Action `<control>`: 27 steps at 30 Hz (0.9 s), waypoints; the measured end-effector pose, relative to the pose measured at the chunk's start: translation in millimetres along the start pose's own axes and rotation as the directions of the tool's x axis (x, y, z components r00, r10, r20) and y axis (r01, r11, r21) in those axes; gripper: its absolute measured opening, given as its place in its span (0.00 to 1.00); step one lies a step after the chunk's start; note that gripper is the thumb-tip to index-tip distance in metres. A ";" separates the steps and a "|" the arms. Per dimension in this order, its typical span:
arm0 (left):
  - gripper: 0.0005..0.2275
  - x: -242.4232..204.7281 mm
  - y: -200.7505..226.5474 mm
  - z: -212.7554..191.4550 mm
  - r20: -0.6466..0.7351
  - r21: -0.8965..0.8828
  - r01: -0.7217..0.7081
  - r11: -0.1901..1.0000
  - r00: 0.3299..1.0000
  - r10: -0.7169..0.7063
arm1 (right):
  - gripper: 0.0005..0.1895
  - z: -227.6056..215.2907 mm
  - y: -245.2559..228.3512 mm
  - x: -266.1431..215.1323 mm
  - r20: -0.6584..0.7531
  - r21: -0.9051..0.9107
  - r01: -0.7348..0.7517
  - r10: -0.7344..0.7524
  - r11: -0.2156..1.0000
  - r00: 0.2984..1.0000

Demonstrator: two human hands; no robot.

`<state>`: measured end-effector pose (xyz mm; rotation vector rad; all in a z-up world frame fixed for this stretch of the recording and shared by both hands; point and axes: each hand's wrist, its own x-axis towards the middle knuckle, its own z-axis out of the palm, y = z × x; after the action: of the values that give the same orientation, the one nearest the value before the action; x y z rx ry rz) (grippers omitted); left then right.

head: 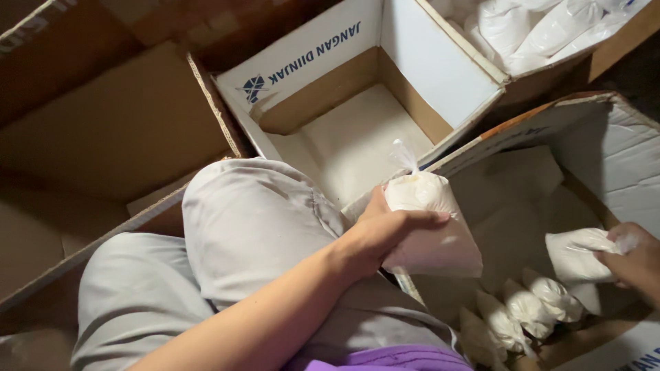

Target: The person repeatedly picks up small white tied bags from a pile on the floor and places them into an open cardboard box. The action continues throughout the clip with the person handling the bags one or two at a time.

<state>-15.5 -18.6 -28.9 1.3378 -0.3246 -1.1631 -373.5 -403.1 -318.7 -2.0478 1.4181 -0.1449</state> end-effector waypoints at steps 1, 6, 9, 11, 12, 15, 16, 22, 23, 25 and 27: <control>0.36 0.0 -0.7 1.5 -0.004 0.035 -0.001 0.999 1.000 0.001 | 0.14 -1.3 1.9 0.8 0.006 -0.063 0.011 -0.010 0.998 1.000; 0.40 -4.5 -2.0 7.9 -0.059 0.096 0.093 0.991 0.994 -0.088 | 0.21 -4.6 13.6 -2.3 -0.034 -0.213 0.303 -0.317 0.929 0.948; 0.38 -5.7 -0.9 8.8 -0.046 0.072 0.104 0.992 0.994 -0.101 | 0.21 -2.3 10.0 -13.8 -0.001 -0.239 0.242 -0.249 0.940 0.968; 0.35 -6.2 -0.4 8.5 -0.047 0.099 0.092 0.991 0.995 -0.088 | 0.18 -0.6 5.3 -24.1 0.033 -0.301 0.202 -0.202 0.932 0.979; 0.33 -6.2 -0.1 7.7 -0.045 0.131 0.075 0.989 0.997 -0.069 | 0.20 0.9 2.6 -30.4 0.026 -0.306 0.275 -0.281 0.911 0.959; 0.30 -5.0 0.4 7.3 -0.033 0.115 0.065 0.991 0.998 -0.062 | 0.20 3.3 -7.8 -47.9 0.017 -0.308 0.375 -0.388 0.875 0.921; 0.29 -4.7 0.3 7.3 -0.029 0.091 0.069 0.993 0.997 -0.067 | 0.18 6.0 -12.6 -53.7 0.022 -0.300 0.335 -0.344 0.893 0.939; 0.31 -2.4 -1.2 10.3 -0.073 0.123 0.120 0.985 0.991 -0.111 | 0.42 0.3 -44.9 -70.7 0.709 -0.621 0.746 -0.232 0.239 0.666; 0.31 -2.2 -1.5 11.1 -0.065 0.139 0.110 0.984 0.993 -0.102 | 0.49 -0.6 -49.9 -74.0 0.802 -0.575 0.815 -0.144 0.074 0.579; 0.32 -1.4 -1.9 12.9 -0.049 0.170 0.089 0.981 0.995 -0.082 | 0.47 -2.7 -60.5 -79.6 0.788 -0.589 0.793 -0.107 0.155 0.607; 0.34 -2.1 -2.3 12.3 -0.086 0.181 0.142 0.973 0.988 -0.128 | 0.45 0.6 -61.4 -83.7 0.751 -0.622 0.742 -0.077 0.249 0.656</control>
<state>-26.9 -23.7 -26.5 1.5839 -0.2976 -1.2155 -358.5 -316.4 -263.7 -2.9351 0.3467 1.2977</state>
